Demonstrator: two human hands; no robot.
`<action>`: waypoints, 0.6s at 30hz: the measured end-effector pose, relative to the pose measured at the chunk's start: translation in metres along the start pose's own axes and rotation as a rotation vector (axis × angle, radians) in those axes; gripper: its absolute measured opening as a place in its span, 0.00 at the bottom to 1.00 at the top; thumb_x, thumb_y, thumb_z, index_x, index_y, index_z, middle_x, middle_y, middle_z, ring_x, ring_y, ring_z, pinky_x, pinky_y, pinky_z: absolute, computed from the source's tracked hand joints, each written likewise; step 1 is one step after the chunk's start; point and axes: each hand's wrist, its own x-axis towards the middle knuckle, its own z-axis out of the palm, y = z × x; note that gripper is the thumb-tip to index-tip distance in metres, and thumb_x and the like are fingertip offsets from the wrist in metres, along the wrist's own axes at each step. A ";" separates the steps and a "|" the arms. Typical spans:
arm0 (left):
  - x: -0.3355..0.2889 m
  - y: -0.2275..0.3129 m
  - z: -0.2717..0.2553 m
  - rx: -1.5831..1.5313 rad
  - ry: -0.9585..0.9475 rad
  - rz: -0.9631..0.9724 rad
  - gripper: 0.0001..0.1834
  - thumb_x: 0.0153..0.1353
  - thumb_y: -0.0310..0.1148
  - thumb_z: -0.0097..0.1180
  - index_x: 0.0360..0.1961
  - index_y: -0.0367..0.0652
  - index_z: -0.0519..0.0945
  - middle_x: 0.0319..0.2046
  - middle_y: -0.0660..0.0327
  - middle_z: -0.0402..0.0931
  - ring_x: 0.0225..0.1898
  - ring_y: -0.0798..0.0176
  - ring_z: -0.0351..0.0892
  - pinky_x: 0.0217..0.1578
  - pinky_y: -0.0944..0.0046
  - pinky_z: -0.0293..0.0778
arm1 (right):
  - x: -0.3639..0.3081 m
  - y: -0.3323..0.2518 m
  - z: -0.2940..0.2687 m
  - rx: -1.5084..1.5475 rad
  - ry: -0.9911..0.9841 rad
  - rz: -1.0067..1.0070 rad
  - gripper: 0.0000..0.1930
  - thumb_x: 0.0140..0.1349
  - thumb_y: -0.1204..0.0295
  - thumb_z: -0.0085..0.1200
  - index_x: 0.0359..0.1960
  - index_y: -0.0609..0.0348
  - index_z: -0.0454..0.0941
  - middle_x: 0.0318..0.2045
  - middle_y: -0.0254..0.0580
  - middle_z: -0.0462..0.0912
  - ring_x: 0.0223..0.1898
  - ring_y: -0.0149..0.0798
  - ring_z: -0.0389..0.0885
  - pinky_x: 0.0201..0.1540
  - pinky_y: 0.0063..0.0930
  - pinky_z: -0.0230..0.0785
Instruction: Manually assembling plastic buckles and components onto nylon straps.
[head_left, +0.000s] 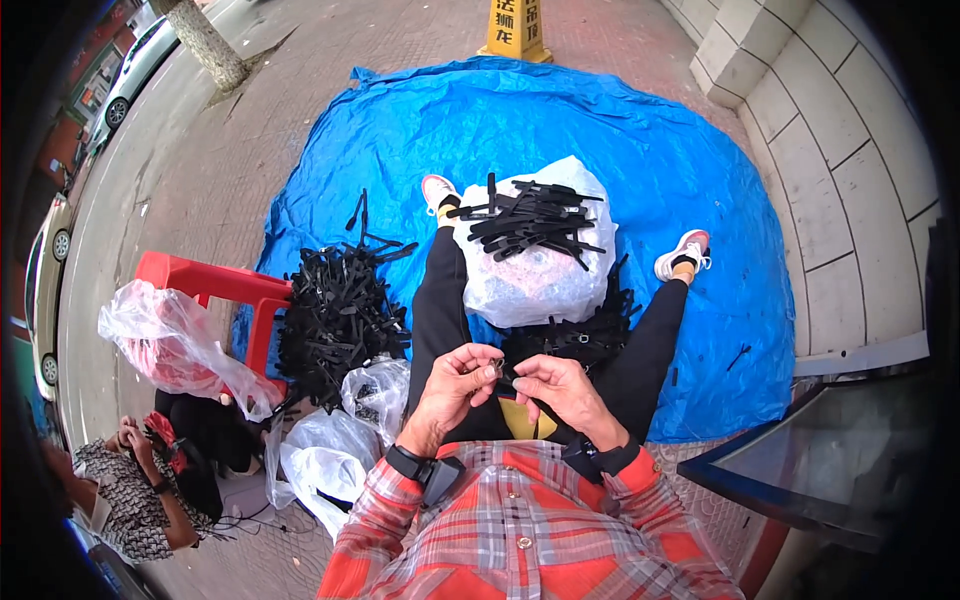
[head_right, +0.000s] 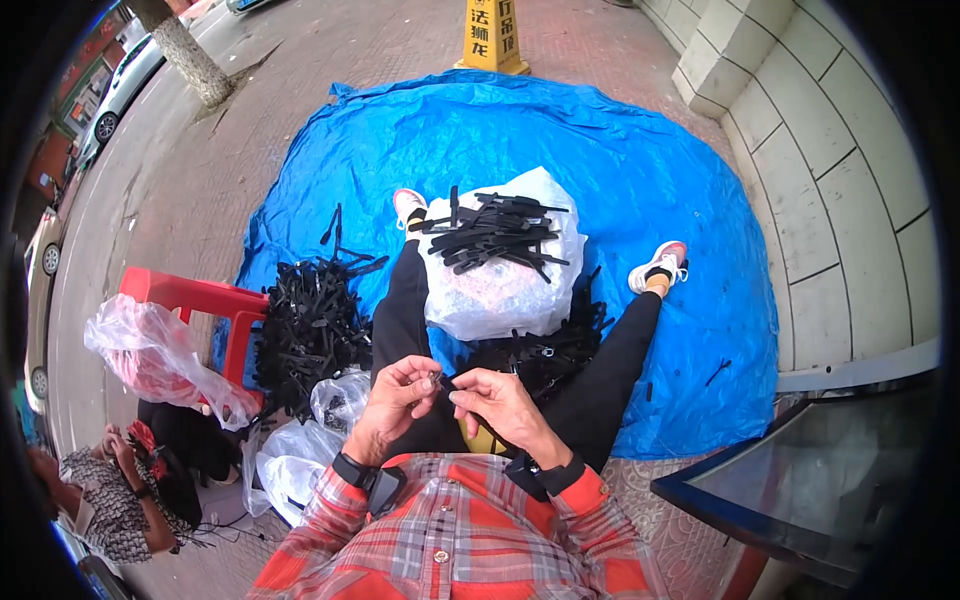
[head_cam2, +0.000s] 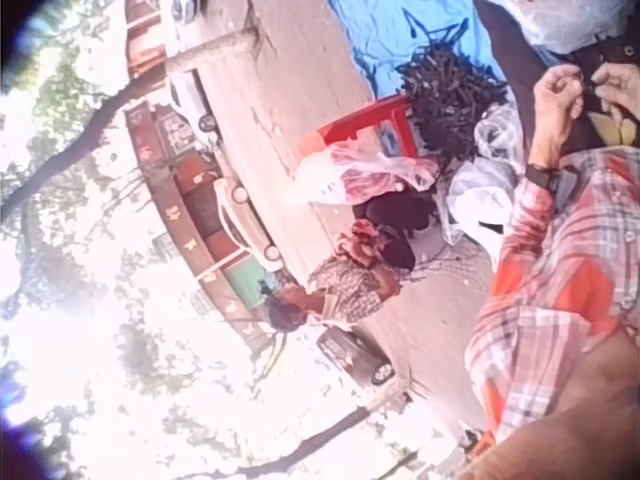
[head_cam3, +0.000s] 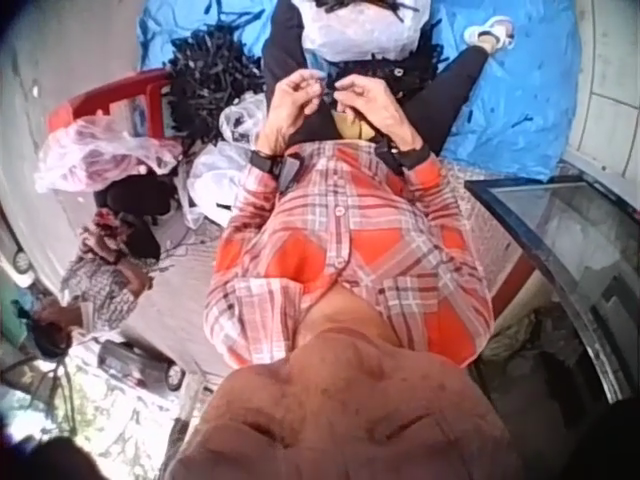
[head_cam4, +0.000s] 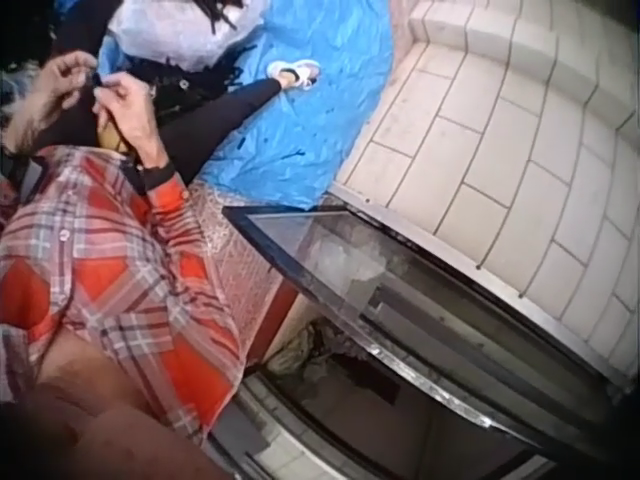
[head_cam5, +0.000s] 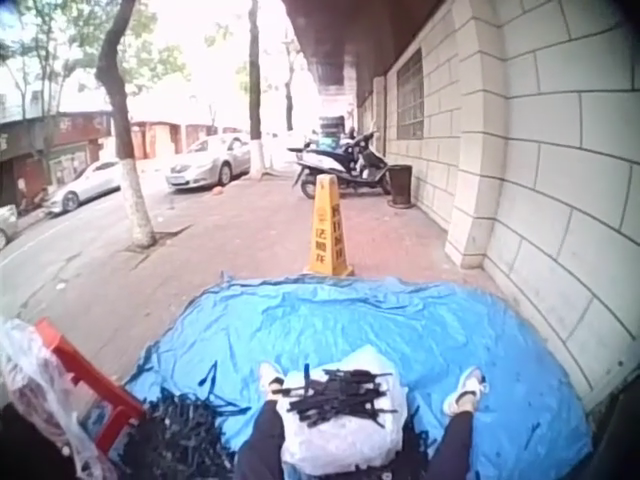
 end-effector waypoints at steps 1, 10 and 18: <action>-0.001 0.000 -0.002 -0.016 -0.031 -0.002 0.12 0.54 0.23 0.58 0.41 0.34 0.75 0.28 0.62 0.75 0.19 0.75 0.68 0.15 0.79 0.59 | 0.001 -0.001 0.001 0.040 -0.030 0.015 0.07 0.60 0.75 0.51 0.36 0.68 0.73 0.22 0.39 0.77 0.17 0.26 0.74 0.21 0.17 0.65; -0.007 0.020 0.001 0.185 -0.014 -0.053 0.09 0.55 0.25 0.56 0.38 0.38 0.77 0.24 0.65 0.75 0.18 0.79 0.65 0.16 0.79 0.57 | 0.013 -0.008 -0.003 -0.085 -0.197 0.117 0.07 0.60 0.75 0.50 0.32 0.68 0.74 0.20 0.38 0.77 0.16 0.26 0.73 0.20 0.18 0.65; -0.006 0.011 -0.013 0.095 -0.057 -0.077 0.10 0.56 0.25 0.56 0.40 0.36 0.77 0.24 0.67 0.73 0.17 0.79 0.62 0.16 0.79 0.54 | 0.019 -0.003 -0.005 0.007 -0.205 0.146 0.06 0.59 0.75 0.51 0.33 0.67 0.75 0.22 0.36 0.78 0.16 0.24 0.73 0.20 0.15 0.63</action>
